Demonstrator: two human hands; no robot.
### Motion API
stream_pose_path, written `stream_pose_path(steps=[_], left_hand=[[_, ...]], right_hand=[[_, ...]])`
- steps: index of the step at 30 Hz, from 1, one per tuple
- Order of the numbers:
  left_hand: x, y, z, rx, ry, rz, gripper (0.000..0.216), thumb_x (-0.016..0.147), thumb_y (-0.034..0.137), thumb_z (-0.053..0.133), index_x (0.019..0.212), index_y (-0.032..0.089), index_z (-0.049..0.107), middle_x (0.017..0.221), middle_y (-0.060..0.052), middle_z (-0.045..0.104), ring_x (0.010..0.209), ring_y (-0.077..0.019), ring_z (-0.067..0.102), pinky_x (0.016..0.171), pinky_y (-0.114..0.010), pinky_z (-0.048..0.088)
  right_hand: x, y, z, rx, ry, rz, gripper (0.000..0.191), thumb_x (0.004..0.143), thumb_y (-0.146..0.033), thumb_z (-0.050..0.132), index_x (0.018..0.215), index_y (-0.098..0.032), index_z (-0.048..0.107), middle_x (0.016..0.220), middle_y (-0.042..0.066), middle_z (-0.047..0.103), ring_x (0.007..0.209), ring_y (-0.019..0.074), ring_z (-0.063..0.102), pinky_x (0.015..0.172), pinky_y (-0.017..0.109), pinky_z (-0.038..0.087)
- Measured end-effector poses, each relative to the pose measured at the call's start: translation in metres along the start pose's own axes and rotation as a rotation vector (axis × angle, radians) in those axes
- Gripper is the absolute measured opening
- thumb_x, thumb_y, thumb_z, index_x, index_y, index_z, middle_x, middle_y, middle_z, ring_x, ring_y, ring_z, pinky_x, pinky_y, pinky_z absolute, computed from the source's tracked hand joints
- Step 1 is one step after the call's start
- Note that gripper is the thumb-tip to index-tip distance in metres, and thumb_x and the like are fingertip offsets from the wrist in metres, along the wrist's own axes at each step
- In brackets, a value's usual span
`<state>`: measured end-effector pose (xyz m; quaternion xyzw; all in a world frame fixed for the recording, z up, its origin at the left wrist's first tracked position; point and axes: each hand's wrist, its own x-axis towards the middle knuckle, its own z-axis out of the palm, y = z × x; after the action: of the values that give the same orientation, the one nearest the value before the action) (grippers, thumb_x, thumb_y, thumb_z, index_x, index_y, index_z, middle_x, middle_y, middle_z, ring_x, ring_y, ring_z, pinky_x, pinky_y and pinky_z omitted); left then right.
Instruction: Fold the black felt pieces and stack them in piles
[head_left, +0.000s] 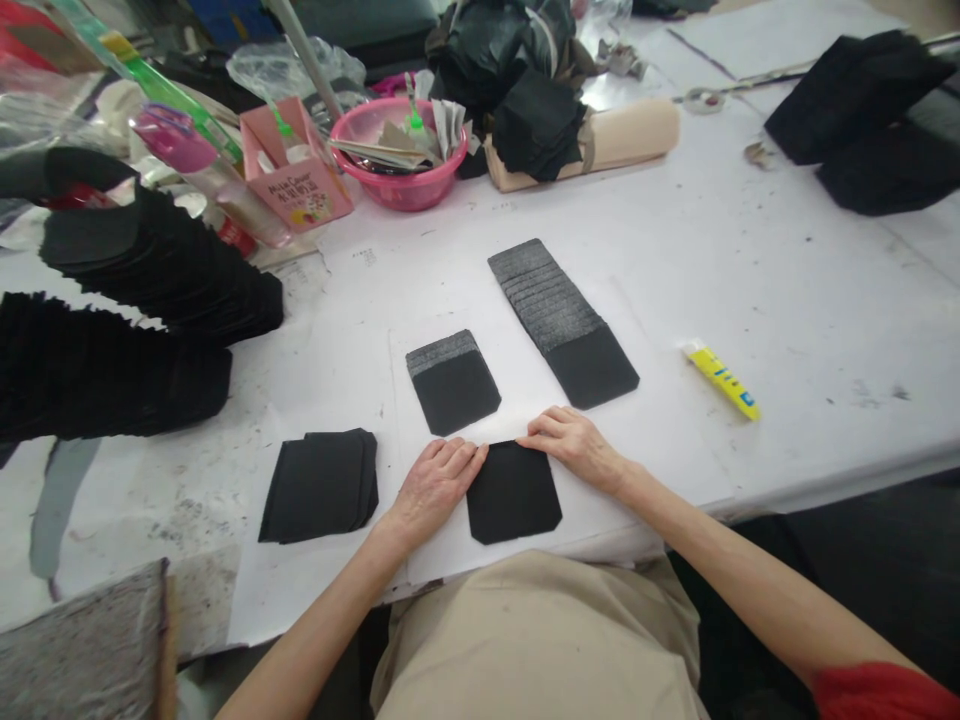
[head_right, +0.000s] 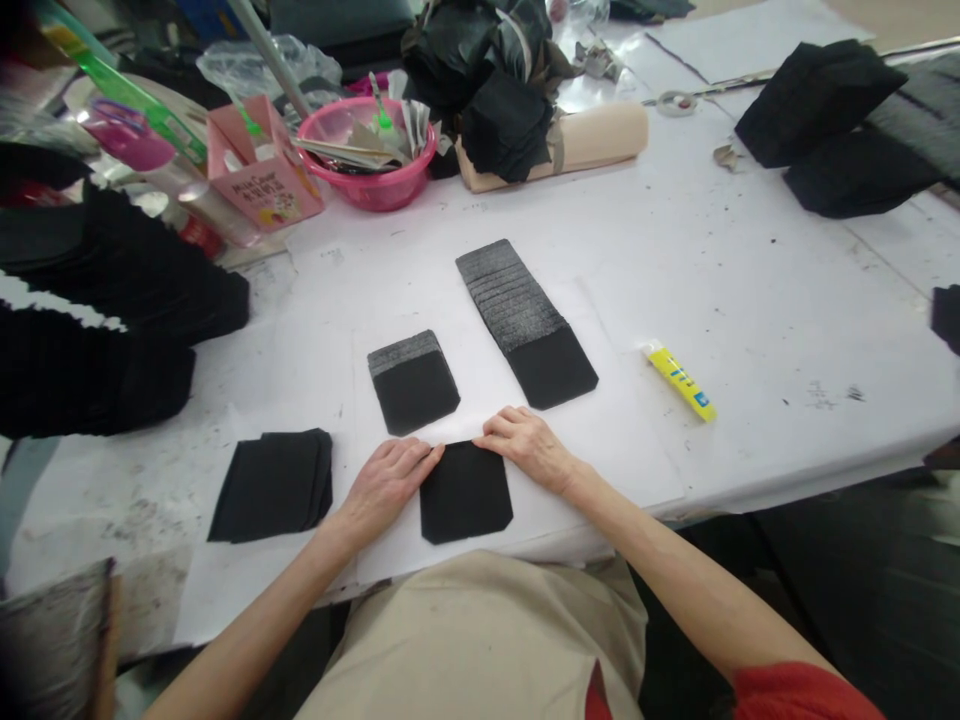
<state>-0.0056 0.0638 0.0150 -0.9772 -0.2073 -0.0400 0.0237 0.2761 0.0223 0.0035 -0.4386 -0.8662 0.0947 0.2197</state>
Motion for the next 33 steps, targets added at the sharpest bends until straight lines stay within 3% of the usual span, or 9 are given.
stream_pose_path(steps=[10, 17, 23, 33], left_hand=[[0.017, 0.003, -0.008, 0.012, -0.08, 0.012, 0.042, 0.098, 0.013, 0.044, 0.14, 0.016, 0.042, 0.094, -0.006, 0.057, 0.092, -0.0223, 0.056, 0.085, -0.038, 0.046], [0.027, 0.007, -0.01, -0.018, -0.098, 0.038, 0.034, 0.099, 0.013, 0.045, 0.133, 0.011, 0.047, 0.113, -0.011, 0.058, 0.107, -0.0237, 0.053, 0.094, -0.038, 0.042], [0.032, 0.008, -0.016, -0.025, -0.178, 0.03, 0.042, 0.099, 0.013, 0.042, 0.141, 0.016, 0.039, 0.111, -0.009, 0.058, 0.102, -0.0224, 0.053, 0.09, -0.038, 0.042], [0.042, 0.009, -0.027, -0.049, -0.252, 0.007, 0.046, 0.098, 0.014, 0.047, 0.142, 0.021, 0.039, 0.107, -0.007, 0.055, 0.099, -0.0219, 0.052, 0.085, -0.037, 0.041]], right_hand=[[-0.001, 0.001, 0.0, 0.001, -0.014, 0.017, 0.023, 0.1, -0.02, 0.048, 0.112, -0.021, 0.068, 0.101, 0.006, 0.065, 0.095, 0.0178, 0.055, 0.083, 0.032, 0.047], [-0.008, 0.005, -0.003, 0.03, -0.014, 0.036, 0.025, 0.101, -0.02, 0.045, 0.114, -0.02, 0.067, 0.101, 0.007, 0.065, 0.095, 0.0187, 0.054, 0.083, 0.033, 0.049], [-0.011, 0.007, -0.005, 0.028, 0.003, 0.045, 0.024, 0.101, -0.02, 0.047, 0.113, -0.02, 0.068, 0.101, 0.007, 0.065, 0.094, 0.0186, 0.054, 0.082, 0.033, 0.049], [-0.019, 0.006, -0.004, -0.003, 0.019, 0.07, 0.025, 0.099, -0.018, 0.05, 0.117, -0.02, 0.067, 0.102, 0.007, 0.064, 0.095, 0.0185, 0.054, 0.083, 0.033, 0.048]])
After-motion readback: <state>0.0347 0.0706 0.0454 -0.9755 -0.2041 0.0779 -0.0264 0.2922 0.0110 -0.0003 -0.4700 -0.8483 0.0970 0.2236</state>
